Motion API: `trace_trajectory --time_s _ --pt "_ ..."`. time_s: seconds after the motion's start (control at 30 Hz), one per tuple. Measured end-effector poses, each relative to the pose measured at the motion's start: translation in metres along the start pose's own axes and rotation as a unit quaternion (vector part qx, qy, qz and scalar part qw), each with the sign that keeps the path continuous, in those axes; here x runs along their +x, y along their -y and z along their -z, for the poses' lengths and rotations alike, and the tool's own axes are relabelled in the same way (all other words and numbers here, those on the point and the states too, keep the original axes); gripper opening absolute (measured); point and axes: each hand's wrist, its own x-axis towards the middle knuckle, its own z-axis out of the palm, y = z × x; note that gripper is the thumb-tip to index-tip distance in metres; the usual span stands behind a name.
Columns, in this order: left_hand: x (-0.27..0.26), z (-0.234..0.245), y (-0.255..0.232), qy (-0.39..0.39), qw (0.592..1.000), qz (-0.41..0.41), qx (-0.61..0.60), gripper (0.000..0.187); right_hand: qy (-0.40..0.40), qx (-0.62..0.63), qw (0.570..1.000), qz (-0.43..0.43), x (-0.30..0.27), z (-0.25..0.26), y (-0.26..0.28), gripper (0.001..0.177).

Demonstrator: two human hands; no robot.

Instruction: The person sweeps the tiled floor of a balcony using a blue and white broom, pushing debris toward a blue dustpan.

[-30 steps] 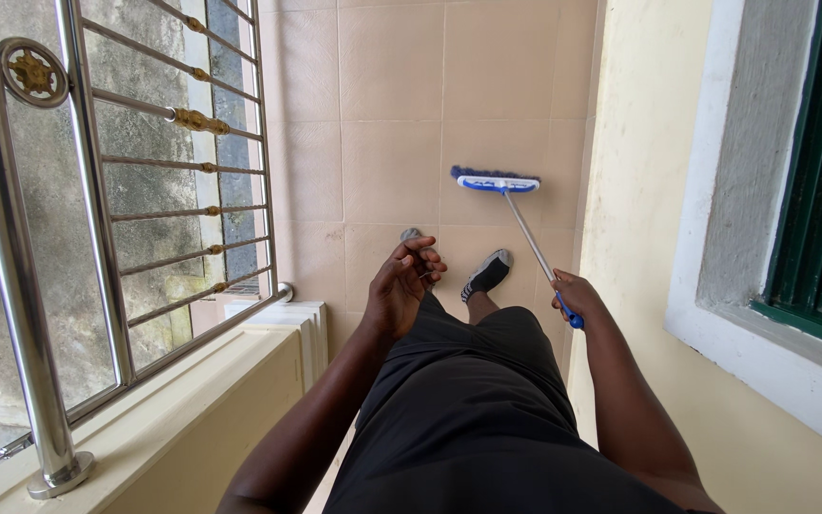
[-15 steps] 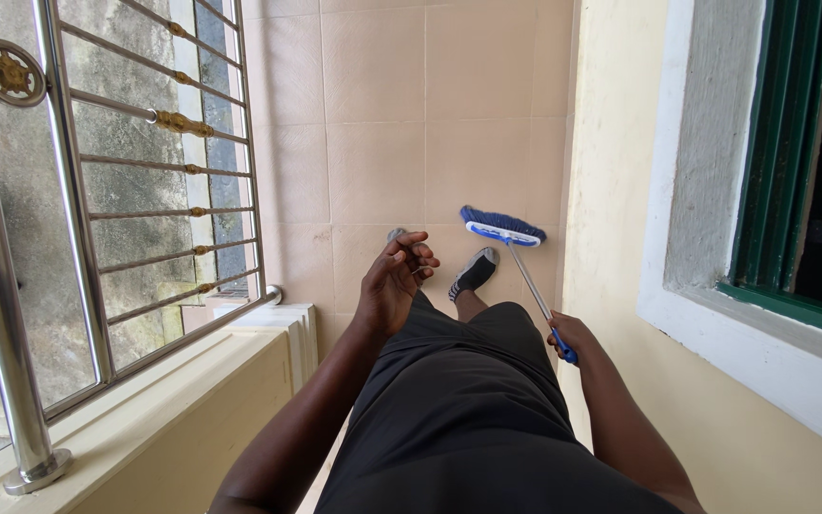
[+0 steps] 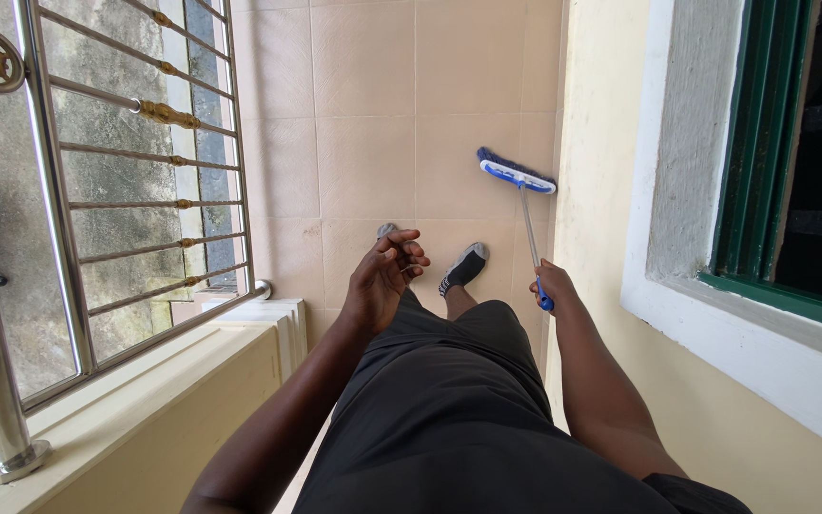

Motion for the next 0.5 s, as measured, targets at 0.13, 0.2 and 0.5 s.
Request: trace_trajectory --time_s 0.13,0.2,0.5 --pt "-0.008 0.008 -0.004 -0.01 1.0 -0.017 -0.012 0.047 0.041 -0.019 0.997 -0.061 -0.02 -0.015 -0.029 0.064" --pt "-0.011 0.011 -0.006 -0.023 0.999 -0.032 -0.019 0.047 0.067 -0.017 0.994 -0.088 -0.035 -0.012 -0.041 0.066" --pt "-0.023 0.025 -0.017 -0.053 0.995 -0.069 -0.039 0.047 0.14 -0.055 0.988 0.023 -0.095 -0.026 -0.014 0.081"
